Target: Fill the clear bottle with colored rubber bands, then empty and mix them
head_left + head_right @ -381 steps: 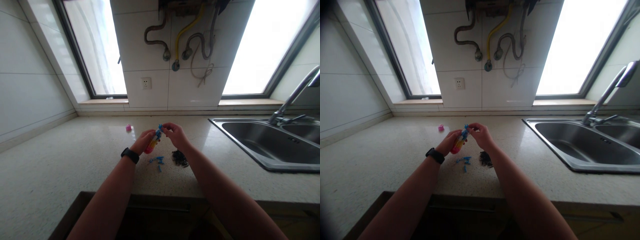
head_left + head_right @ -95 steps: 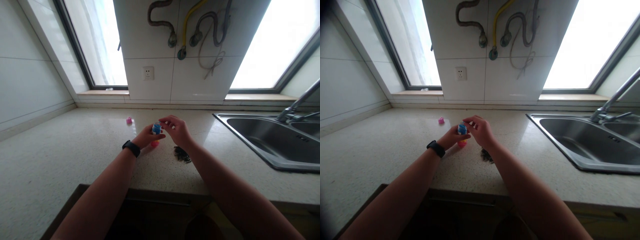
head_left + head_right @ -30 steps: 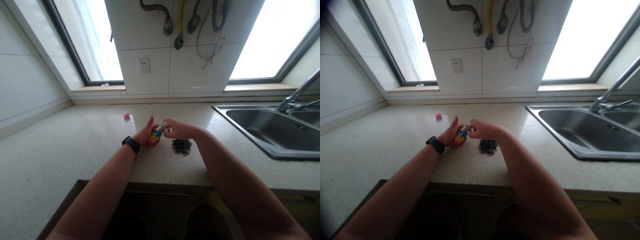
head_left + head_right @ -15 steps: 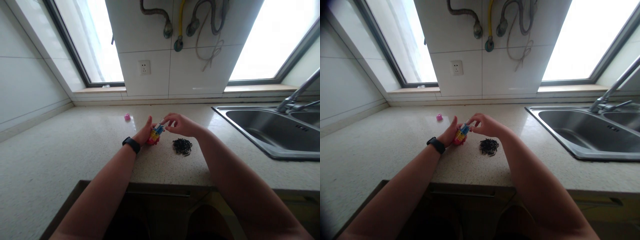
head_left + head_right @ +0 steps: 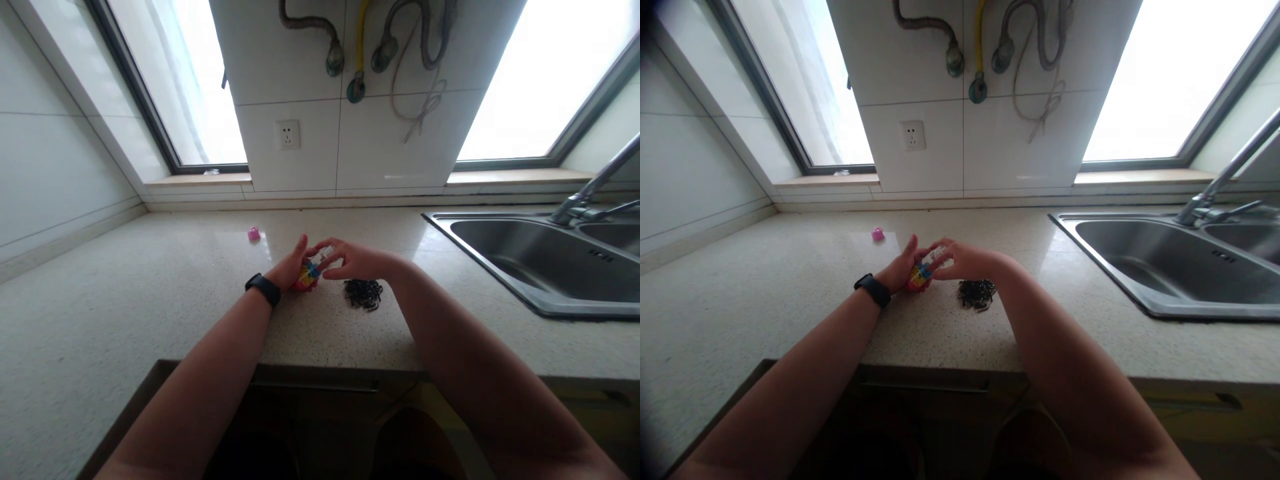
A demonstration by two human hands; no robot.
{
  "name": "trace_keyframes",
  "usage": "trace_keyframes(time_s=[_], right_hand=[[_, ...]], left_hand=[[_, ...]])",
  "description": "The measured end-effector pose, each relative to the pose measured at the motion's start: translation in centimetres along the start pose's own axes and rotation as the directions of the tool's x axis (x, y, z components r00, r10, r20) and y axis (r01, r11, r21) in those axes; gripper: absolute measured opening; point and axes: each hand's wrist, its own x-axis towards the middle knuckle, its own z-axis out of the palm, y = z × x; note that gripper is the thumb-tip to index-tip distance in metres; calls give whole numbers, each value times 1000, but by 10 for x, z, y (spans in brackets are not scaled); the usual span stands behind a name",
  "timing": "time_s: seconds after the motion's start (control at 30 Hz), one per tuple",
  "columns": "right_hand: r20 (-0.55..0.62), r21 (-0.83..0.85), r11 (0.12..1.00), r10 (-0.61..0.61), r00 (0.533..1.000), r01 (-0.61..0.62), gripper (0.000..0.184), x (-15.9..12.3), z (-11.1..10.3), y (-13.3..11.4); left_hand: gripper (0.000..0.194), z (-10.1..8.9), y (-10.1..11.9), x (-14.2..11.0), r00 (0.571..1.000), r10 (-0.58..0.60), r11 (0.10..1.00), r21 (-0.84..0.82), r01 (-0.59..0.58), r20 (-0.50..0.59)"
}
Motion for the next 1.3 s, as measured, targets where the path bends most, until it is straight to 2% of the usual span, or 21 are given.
trace_keyframes(time_s=[0.13, 0.37, 0.53, 0.67, 0.73, 0.77, 0.83, 0.9, 1.03, 1.13, 1.23, 1.3], right_hand=[[-111, -26, 1000, 13, 994, -16, 17, 0, -1, 1], [-304, 14, 1000, 10, 953, -6, 16, 0, -5, 2], [-350, 119, 993, 31, 936, 11, 27, 3, -2, 8], [-447, 267, 964, 139, 883, -17, 52, 3, 1, 12], [-429, 298, 952, 195, 882, -65, 55, 3, 4, 16], [-387, 295, 951, 210, 898, -96, 52, 2, 6, 18], [-294, 243, 963, 186, 937, -115, 46, 2, 11, 23], [-256, 174, 979, 148, 955, -105, 45, 3, 16, 26], [-293, 165, 983, 123, 948, -77, 51, 2, 21, 28], [-335, 304, 950, 170, 927, -64, 52, -11, 12, 30], [-424, 461, 887, 254, 869, -34, 42, -34, -9, 41], [-474, 507, 862, 301, 828, -23, 38, -50, -26, 51]], left_hand=[[90, 2, 1, 1, 999, 31, 1000, 8, -30, -17], [81, 0, -1, 6, 994, 81, 997, 16, -80, -70], [76, -1, -3, 6, 990, 116, 993, -2, -117, -75], [75, -1, -2, 7, 984, 154, 986, -45, -158, -85], [78, 0, -2, 8, 980, 175, 980, -84, -182, -91], [79, 1, -2, 9, 978, 182, 976, -103, -192, -100], [81, 4, -2, 10, 974, 195, 969, -132, -211, -118], [83, 9, -3, 12, 970, 213, 962, -150, -229, -119], [81, 24, -7, 19, 963, 255, 946, -184, -267, -85], [78, 34, -10, 27, 951, 308, 928, -214, -306, -27], [77, 38, -11, 31, 938, 344, 931, -113, -347, -47], [72, 38, -11, 29, 930, 361, 927, 135, -350, -71]])
